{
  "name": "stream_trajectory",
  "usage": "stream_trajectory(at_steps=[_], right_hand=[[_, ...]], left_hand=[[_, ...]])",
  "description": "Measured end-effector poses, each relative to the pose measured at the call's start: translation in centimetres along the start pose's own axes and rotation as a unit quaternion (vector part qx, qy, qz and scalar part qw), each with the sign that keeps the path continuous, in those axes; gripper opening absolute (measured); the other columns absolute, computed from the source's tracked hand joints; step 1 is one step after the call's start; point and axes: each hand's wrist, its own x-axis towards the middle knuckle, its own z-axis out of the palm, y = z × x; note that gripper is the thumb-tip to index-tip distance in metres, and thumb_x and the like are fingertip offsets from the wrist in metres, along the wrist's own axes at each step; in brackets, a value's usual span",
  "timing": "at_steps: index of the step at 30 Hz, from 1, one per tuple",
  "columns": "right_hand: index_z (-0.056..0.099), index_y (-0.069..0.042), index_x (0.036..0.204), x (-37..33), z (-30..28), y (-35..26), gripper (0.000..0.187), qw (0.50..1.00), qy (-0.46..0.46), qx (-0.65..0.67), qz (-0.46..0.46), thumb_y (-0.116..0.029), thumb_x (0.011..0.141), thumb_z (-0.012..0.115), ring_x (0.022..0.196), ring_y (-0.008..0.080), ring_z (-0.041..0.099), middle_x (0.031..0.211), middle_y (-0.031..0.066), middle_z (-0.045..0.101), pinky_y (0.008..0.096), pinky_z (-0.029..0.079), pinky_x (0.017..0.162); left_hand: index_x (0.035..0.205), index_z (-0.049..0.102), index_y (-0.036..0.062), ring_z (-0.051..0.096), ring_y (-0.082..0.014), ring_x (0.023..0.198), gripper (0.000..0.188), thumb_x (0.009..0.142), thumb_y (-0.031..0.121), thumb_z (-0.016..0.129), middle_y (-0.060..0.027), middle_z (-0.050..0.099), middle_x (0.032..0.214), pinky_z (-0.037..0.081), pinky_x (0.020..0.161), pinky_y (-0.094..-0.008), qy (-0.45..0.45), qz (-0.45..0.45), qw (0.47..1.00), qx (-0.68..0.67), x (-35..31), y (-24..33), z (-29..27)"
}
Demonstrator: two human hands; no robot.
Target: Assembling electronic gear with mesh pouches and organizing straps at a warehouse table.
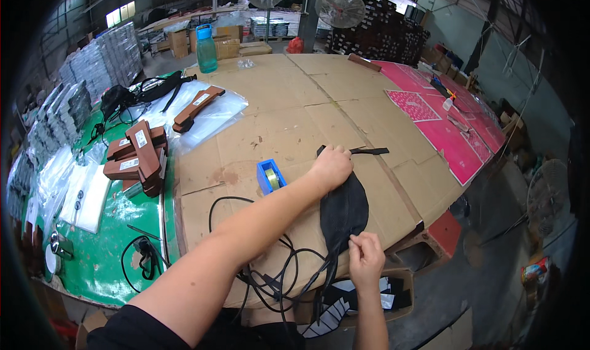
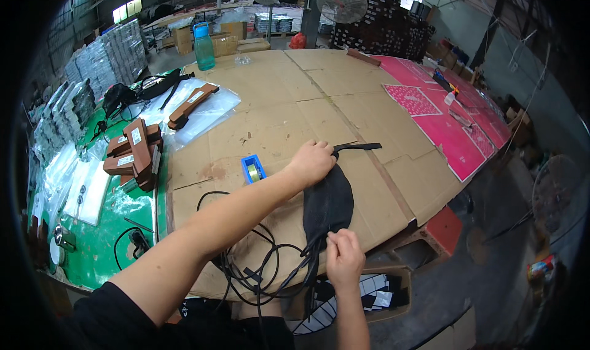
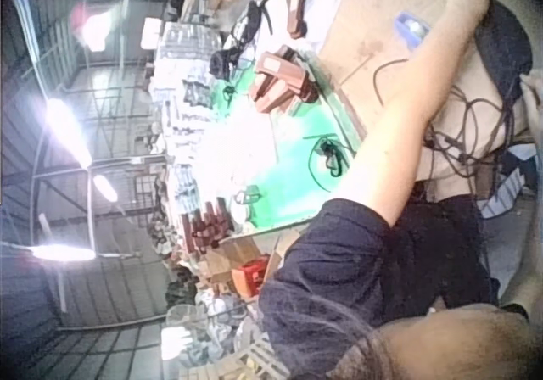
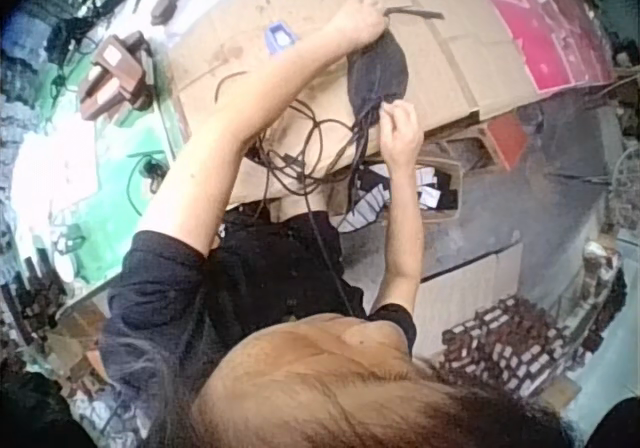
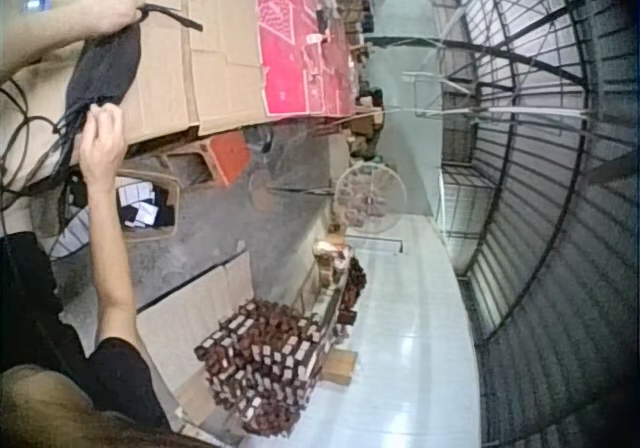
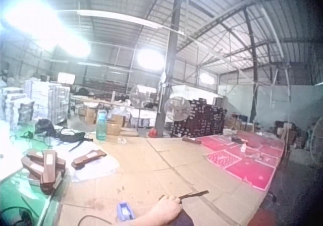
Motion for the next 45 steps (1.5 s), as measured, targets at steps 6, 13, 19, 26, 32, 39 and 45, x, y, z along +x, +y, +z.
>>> stream_trajectory(at_steps=[6, 13, 19, 26, 32, 39, 45], right_hand=[[0.064, -0.002, 0.084, -1.9, 1.4, -0.9, 0.007, 0.999, -0.001, -0.038, -0.038, -0.001, 0.078, 0.065, 0.074, 0.0298, 0.062, 0.086, 0.0129, 0.06, 0.0362, 0.05, 0.065], [0.058, 0.001, 0.098, -1.5, 0.9, 1.8, 0.009, 0.945, 0.041, 0.239, 0.22, -0.005, 0.092, 0.055, 0.062, 0.0085, 0.059, 0.084, 0.0057, 0.061, 0.0208, 0.046, 0.056], [0.054, 0.0, 0.103, -0.1, 1.2, 0.5, 0.011, 0.876, 0.065, 0.401, 0.261, -0.006, 0.094, 0.052, 0.067, 0.0109, 0.061, 0.084, 0.0075, 0.062, 0.0207, 0.048, 0.058], [0.059, 0.001, 0.097, 0.9, 0.3, 0.0, 0.008, 0.939, 0.026, 0.301, 0.166, -0.002, 0.091, 0.057, 0.072, 0.0062, 0.057, 0.082, 0.0019, 0.061, 0.0207, 0.046, 0.064], [0.061, 0.002, 0.092, 0.4, -0.4, -0.6, 0.005, 0.959, 0.03, 0.237, 0.156, 0.001, 0.087, 0.059, 0.072, 0.0093, 0.06, 0.08, 0.0032, 0.062, 0.0232, 0.049, 0.067], [0.06, 0.001, 0.089, -1.2, 0.2, -0.8, 0.004, 0.993, 0.041, 0.109, 0.025, 0.002, 0.085, 0.06, 0.074, 0.0202, 0.062, 0.082, 0.0101, 0.062, 0.0288, 0.049, 0.067], [0.06, 0.0, 0.089, -3.3, 0.7, -0.2, 0.007, 0.998, 0.007, 0.052, 0.02, 0.001, 0.082, 0.061, 0.076, 0.0304, 0.061, 0.083, 0.015, 0.061, 0.0348, 0.049, 0.069]], left_hand=[[0.09, 0.065, 0.0076, 0.057, -0.0249, 0.101, 0.015, 0.083, 0.014, 0.053, -0.0096, 0.06, 0.098, 0.045, 0.082, -0.0369, -0.026, -0.053, 0.998, 0.004, -0.2, 0.5, -0.7], [0.09, 0.063, 0.0051, 0.064, -0.0359, 0.086, 0.016, 0.082, 0.018, 0.057, -0.0152, 0.065, 0.094, 0.051, 0.074, -0.0462, -0.026, -0.072, 0.985, -0.153, -4.9, 2.7, -4.0], [0.099, 0.062, 0.0018, 0.064, -0.0332, 0.077, 0.027, 0.092, 0.027, 0.053, -0.0184, 0.065, 0.08, 0.049, 0.068, -0.0422, -0.141, -0.029, 0.889, -0.434, -11.3, 5.0, -5.9], [0.123, 0.047, -0.0081, 0.065, -0.0344, 0.088, 0.05, 0.095, 0.033, 0.048, -0.0244, 0.062, 0.107, 0.051, 0.075, -0.0416, -0.03, -0.007, 0.886, -0.463, -13.0, 7.4, -5.9], [0.12, 0.047, -0.0022, 0.062, -0.0322, 0.074, 0.045, 0.093, 0.034, 0.048, -0.0169, 0.059, 0.096, 0.05, 0.061, -0.0435, -0.098, 0.106, 0.97, -0.197, -14.5, 8.0, -5.5], [0.098, 0.059, 0.004, 0.058, -0.0242, 0.07, 0.035, 0.09, 0.037, 0.051, -0.007, 0.054, 0.086, 0.046, 0.053, -0.0357, -0.059, 0.217, 0.974, -0.024, -13.8, 7.4, -4.7], [0.089, 0.063, 0.0069, 0.057, -0.0229, 0.071, 0.025, 0.086, 0.028, 0.051, -0.0059, 0.055, 0.084, 0.045, 0.055, -0.0345, -0.047, 0.211, 0.976, 0.042, -14.9, 8.2, -2.7]])
